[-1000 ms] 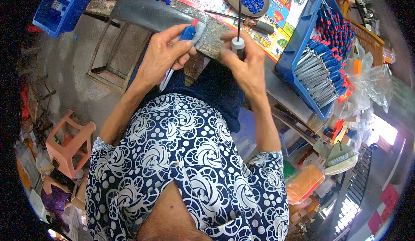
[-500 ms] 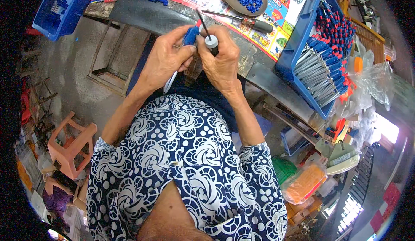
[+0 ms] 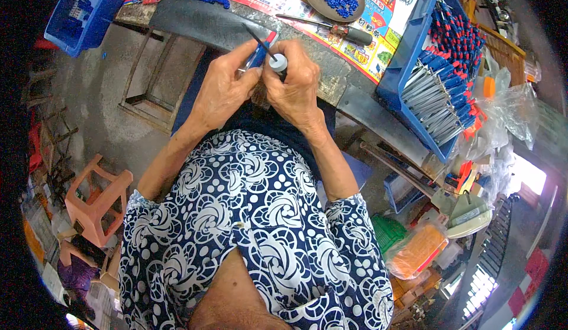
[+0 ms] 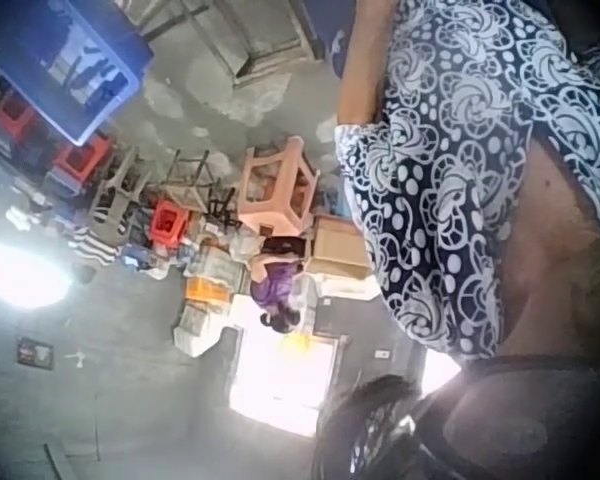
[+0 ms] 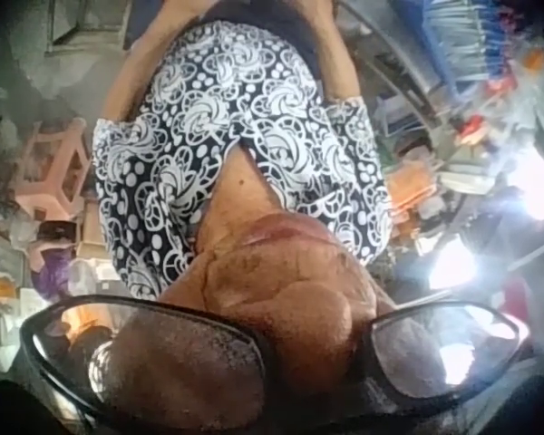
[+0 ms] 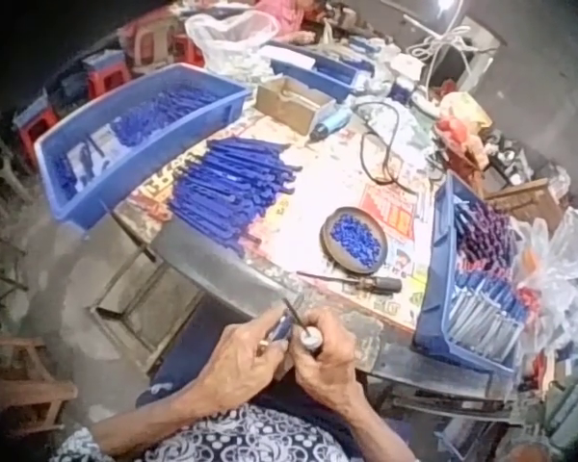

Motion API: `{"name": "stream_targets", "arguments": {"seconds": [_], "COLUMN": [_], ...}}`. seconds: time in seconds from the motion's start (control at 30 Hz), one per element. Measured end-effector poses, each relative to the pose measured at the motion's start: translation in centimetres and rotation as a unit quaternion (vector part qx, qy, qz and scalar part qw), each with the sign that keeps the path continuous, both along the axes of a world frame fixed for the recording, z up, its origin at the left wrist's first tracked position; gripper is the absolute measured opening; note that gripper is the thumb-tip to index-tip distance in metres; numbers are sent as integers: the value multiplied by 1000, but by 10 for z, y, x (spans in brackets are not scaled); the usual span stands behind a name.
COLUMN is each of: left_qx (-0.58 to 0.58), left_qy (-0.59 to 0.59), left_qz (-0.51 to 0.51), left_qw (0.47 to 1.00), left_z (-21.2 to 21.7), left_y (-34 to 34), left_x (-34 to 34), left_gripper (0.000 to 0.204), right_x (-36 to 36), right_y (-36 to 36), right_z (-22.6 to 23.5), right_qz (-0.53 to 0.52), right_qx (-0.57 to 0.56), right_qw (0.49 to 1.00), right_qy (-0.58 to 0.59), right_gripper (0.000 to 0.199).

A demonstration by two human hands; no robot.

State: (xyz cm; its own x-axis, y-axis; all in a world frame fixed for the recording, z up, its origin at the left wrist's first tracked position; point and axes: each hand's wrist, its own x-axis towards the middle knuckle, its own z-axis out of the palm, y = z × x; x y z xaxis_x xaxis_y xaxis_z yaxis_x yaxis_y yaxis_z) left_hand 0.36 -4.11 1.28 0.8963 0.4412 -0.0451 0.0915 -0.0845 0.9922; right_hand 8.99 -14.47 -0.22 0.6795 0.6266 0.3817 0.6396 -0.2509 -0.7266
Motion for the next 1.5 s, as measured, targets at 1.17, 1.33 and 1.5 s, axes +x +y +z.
{"name": "stream_targets", "arguments": {"seconds": [1.17, 1.33, 1.5], "left_qx": [-304, -299, -283], "left_qy": [-7, -2, -7], "left_qz": [-31, -24, -30], "left_qw": [952, 954, 959], "left_z": [-15, -15, -17], "left_y": [21, 25, 26], "left_x": [2, 2, 4], "left_gripper": [26, 27, 29], "right_x": [44, 26, -4], "right_y": [-56, -65, -53], "right_z": [19, 40, 49], "right_qz": [-103, 4, 34], "right_qx": [37, 8, 34], "right_qw": [934, 922, 886], "right_qy": [340, 386, 461], "right_gripper": [23, 39, 41]}}
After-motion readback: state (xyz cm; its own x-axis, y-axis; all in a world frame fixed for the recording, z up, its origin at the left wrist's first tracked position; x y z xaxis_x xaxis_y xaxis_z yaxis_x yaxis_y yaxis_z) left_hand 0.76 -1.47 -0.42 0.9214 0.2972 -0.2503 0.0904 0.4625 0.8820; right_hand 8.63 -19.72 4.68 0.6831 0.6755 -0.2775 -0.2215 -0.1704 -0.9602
